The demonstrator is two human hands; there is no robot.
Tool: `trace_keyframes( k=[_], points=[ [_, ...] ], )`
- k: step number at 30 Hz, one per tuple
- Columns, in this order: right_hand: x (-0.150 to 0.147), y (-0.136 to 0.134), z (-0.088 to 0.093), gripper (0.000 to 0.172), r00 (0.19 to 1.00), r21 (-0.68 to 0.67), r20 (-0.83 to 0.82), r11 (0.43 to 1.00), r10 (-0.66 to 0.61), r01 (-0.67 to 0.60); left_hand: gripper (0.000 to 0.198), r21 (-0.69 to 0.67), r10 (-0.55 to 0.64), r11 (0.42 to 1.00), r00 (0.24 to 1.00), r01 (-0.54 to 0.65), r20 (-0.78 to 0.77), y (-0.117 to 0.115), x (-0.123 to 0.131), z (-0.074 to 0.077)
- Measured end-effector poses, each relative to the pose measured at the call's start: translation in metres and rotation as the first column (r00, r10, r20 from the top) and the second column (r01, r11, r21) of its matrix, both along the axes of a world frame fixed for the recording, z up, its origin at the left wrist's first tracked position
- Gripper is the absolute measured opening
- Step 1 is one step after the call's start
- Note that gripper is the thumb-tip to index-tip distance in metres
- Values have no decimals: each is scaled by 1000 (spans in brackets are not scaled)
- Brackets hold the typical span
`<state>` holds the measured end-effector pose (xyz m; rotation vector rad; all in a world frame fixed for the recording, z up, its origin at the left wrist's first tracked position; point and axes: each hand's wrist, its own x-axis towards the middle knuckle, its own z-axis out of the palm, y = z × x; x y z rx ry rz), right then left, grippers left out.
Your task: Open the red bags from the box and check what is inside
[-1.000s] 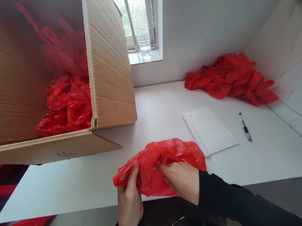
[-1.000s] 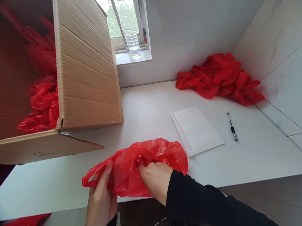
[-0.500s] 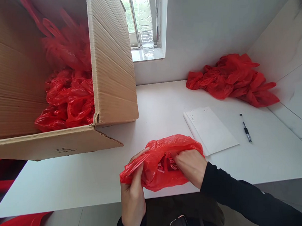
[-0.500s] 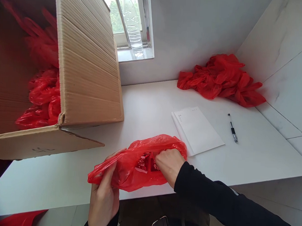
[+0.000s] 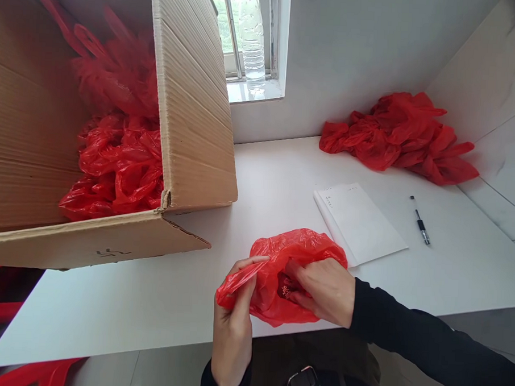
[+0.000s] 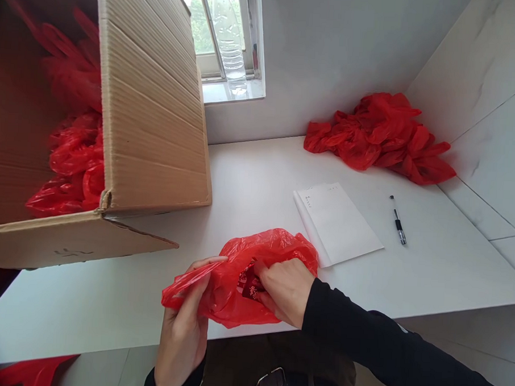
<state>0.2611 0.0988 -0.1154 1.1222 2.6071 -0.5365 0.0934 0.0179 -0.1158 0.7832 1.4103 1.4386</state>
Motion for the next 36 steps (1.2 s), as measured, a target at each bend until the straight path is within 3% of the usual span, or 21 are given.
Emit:
trace_keyframes(
  k=[7,13,16,19,22,24,26,29,32,34,36],
  points=[
    [12,8,2,15,976,70,205,996,-71,58,22,40,48,998,995,-52,92,6,1,8],
    [13,15,-5,23,979,99,187,993,-83,65,14,62,9,998,999,-12,49,5,0,10],
    [11,17,-2,21,987,96,150,994,-65,50,18,31,-18,999,999,19,-31,5,3,19],
    [18,12,16,17,998,105,5,993,-61,60,31,-6,-55,998,995,55,-89,1,7,35],
    [36,3,43,21,928,152,-369,981,-59,123,47,-47,-86,996,989,80,-121,-7,5,48],
    [50,-1,57,25,831,190,-553,963,-57,193,36,-32,-84,996,969,79,-234,-11,-1,50],
    [63,-2,62,31,814,294,-579,916,-57,274,16,61,-76,992,909,111,-410,-12,-12,48],
    [81,2,54,45,908,496,-412,817,-76,293,16,193,-38,964,811,184,-584,-8,-26,42],
    [94,9,41,38,944,432,-293,860,-151,272,9,235,66,966,779,106,-623,-2,-27,41],
    [97,12,35,35,926,358,-307,875,-219,326,15,222,115,975,819,15,-562,2,-19,43],
    [98,14,32,43,893,346,-362,851,-268,395,25,163,126,985,900,-62,-418,5,-8,46]
  ],
)
